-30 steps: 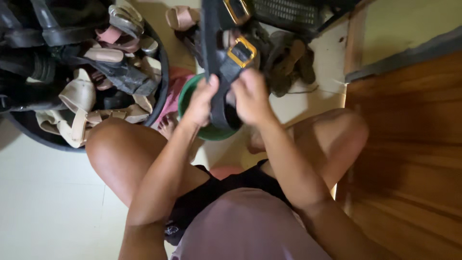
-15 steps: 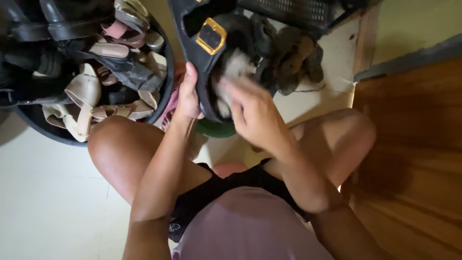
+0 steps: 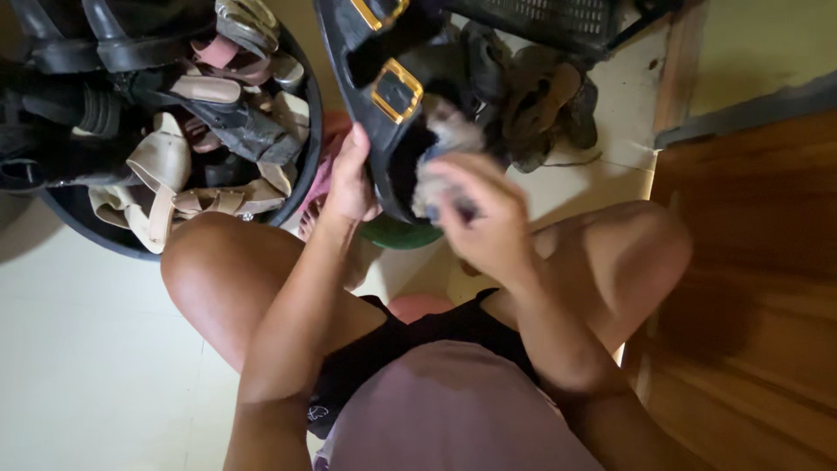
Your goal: The person cleans various types of footwear by hand using a damp cloth and a bucket of water. They wipe the exterior and interior surfaces of several sandals and shoes, dipping the cloth into the bucket repeatedly.
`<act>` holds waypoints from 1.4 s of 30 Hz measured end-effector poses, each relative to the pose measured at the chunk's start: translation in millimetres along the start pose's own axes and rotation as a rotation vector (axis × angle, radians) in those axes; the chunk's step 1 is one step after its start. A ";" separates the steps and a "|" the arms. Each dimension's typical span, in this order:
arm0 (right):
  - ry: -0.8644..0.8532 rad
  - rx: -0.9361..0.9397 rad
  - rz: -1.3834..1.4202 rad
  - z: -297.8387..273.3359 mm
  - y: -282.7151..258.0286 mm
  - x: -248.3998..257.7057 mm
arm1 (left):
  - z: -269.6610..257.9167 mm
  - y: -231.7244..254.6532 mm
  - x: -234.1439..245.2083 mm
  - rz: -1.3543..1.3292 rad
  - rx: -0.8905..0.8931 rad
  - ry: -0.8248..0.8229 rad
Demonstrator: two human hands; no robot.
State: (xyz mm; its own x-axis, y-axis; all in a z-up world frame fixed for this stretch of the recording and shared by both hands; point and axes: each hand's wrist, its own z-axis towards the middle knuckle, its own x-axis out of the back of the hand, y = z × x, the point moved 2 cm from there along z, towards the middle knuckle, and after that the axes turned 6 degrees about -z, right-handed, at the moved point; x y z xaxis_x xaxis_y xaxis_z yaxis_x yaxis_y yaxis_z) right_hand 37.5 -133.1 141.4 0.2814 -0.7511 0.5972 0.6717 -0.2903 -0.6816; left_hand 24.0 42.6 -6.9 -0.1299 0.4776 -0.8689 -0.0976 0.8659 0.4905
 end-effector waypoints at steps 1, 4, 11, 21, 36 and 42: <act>0.122 0.089 -0.114 2.3 -1.0 4.4 | 0.7 -3.0 -2.1 -0.043 0.018 0.031; 0.175 0.009 -0.160 -1.3 -5.8 23.2 | 1.8 -0.8 1.6 -0.203 -0.060 0.046; 0.078 -0.185 0.365 -16.0 32.5 -17.5 | -3.4 -1.2 -1.6 -0.168 -0.011 -0.204; 0.494 -0.205 0.573 -31.3 116.2 119.4 | -5.3 1.2 -3.8 0.573 0.201 -0.186; -0.112 0.171 0.017 60.5 105.0 92.5 | -12.7 -14.9 -43.0 0.855 0.338 -0.323; 0.234 -0.116 0.085 52.3 165.9 57.4 | -12.0 -23.1 -40.8 0.811 0.353 -0.318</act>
State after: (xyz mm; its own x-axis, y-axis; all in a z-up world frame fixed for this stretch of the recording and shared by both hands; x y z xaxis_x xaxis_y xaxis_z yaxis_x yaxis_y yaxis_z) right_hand 200.9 -193.3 84.6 0.1580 -0.8885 0.4308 0.5657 -0.2761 -0.7770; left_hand 19.7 1.4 18.0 0.2535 0.9280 -0.2730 0.2160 0.2209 0.9511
